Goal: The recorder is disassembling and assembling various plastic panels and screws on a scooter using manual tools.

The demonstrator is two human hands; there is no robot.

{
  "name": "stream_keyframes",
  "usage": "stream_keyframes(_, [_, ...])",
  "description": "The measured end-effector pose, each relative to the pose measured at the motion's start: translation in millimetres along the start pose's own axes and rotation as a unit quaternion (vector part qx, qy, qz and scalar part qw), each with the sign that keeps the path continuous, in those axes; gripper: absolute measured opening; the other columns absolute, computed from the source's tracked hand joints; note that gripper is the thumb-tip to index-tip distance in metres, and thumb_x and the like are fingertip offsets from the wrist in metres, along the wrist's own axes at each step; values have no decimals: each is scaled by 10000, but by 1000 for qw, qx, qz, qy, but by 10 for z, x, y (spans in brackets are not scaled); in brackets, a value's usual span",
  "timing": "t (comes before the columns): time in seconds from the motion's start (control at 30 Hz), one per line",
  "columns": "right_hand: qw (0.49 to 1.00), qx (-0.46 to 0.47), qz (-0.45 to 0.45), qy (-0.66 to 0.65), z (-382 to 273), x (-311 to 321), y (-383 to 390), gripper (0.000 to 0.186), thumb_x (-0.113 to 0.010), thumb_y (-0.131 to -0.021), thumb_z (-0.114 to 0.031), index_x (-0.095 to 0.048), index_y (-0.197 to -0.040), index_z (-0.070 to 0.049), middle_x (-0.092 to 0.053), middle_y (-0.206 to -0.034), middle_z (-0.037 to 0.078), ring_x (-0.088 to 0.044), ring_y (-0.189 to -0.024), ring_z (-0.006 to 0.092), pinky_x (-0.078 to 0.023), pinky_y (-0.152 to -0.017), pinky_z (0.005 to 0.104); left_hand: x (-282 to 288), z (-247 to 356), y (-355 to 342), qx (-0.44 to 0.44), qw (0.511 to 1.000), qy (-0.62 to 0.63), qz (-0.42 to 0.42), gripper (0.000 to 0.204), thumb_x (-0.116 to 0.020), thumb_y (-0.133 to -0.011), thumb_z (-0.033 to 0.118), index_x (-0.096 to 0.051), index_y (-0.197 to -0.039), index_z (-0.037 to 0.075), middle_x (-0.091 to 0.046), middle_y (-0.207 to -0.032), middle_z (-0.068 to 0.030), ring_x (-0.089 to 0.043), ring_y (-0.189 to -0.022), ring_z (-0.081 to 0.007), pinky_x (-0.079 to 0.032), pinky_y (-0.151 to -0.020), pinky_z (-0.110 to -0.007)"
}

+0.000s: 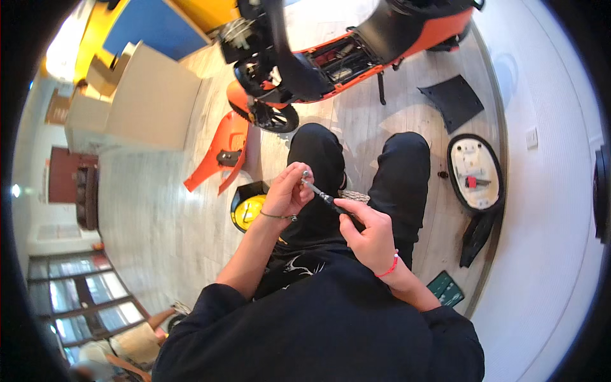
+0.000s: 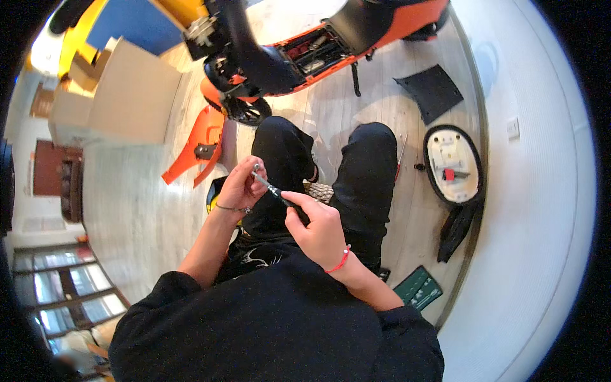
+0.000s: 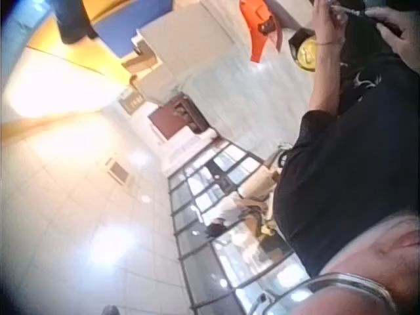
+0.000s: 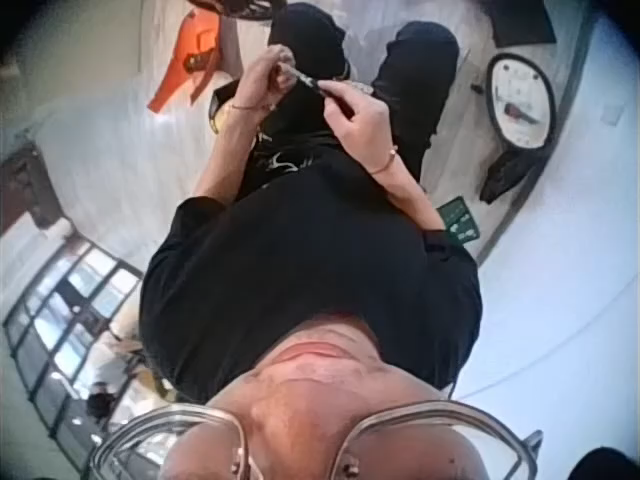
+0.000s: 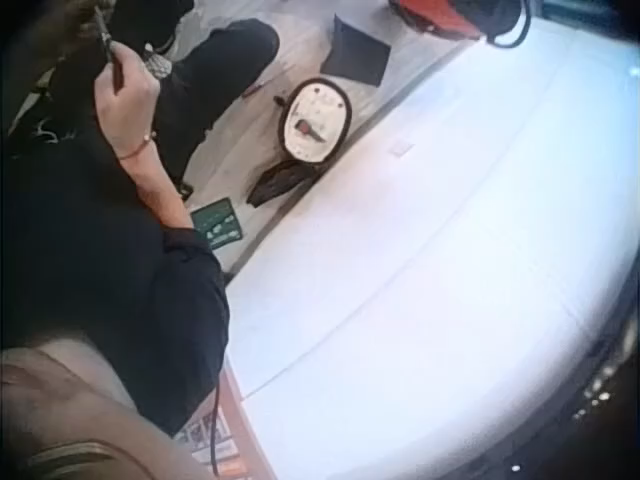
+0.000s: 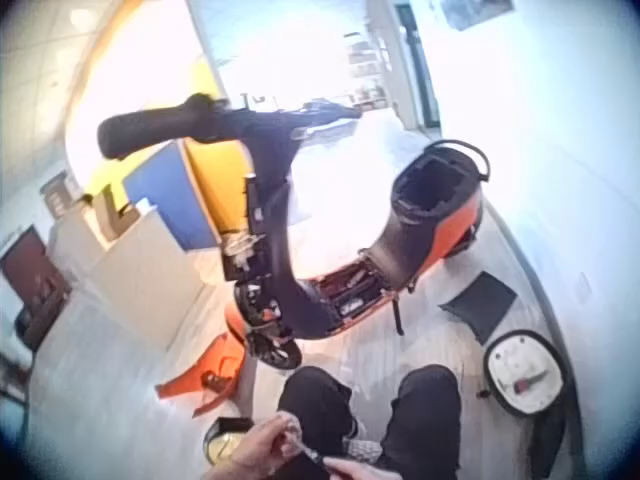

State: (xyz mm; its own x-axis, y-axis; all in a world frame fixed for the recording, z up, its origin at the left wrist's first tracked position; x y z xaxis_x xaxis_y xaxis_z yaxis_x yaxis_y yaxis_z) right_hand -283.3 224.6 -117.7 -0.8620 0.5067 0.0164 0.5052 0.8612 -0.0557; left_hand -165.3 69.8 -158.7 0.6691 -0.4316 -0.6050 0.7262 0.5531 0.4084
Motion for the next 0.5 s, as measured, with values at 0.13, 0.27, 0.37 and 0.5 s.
stream_keyframes(0.13, [999,-30,-16,17,-35,-170,8,224,-590,-811,-7,-648,-1027,7,-629,-718,114,-542,-559,87,-428,-529,236,59,59,114,-43,998,31,41,192,-483,-964,223,-512,-871,58,-446,-635,8,-386,-506,-77,-322,-485,-207])
stream_keyframes(0.27, [997,-41,-39,53,-122,-301,-33,223,-583,-813,3,-645,-1027,16,-626,-703,87,-531,-541,74,-418,-507,233,231,61,137,-61,997,37,-13,183,-502,-956,219,-518,-865,62,-450,-612,8,-394,-483,-81,-318,-478,-210])
stream_keyframes(0.37, [992,-78,-63,75,-103,-450,-84,238,-571,-821,19,-630,-1051,32,-620,-718,50,-509,-508,48,-400,-472,209,369,45,184,-64,998,7,-24,165,-524,-953,201,-542,-863,64,-484,-615,11,-444,-509,-66,-333,-479,-211])
stream_keyframes(0.5, [986,-124,-67,89,-138,-628,-92,241,-548,-847,32,-613,-1079,44,-622,-746,34,-498,-515,35,-384,-446,182,624,41,188,-86,992,86,-25,137,-549,-942,189,-552,-874,69,-516,-657,13,-466,-534,-54,-357,-484,-198])
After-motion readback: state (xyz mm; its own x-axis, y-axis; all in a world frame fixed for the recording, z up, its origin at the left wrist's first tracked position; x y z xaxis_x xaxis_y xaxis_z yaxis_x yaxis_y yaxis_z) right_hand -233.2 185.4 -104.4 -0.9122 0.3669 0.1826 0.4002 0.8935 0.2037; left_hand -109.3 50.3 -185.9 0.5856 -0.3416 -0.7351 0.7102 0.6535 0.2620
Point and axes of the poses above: each hand's wrist, its own y-axis away from the middle knuckle, its own x-axis out of the back of the hand, z = x × y, the point moved 4 cm from there along -y, towards the middle knuckle
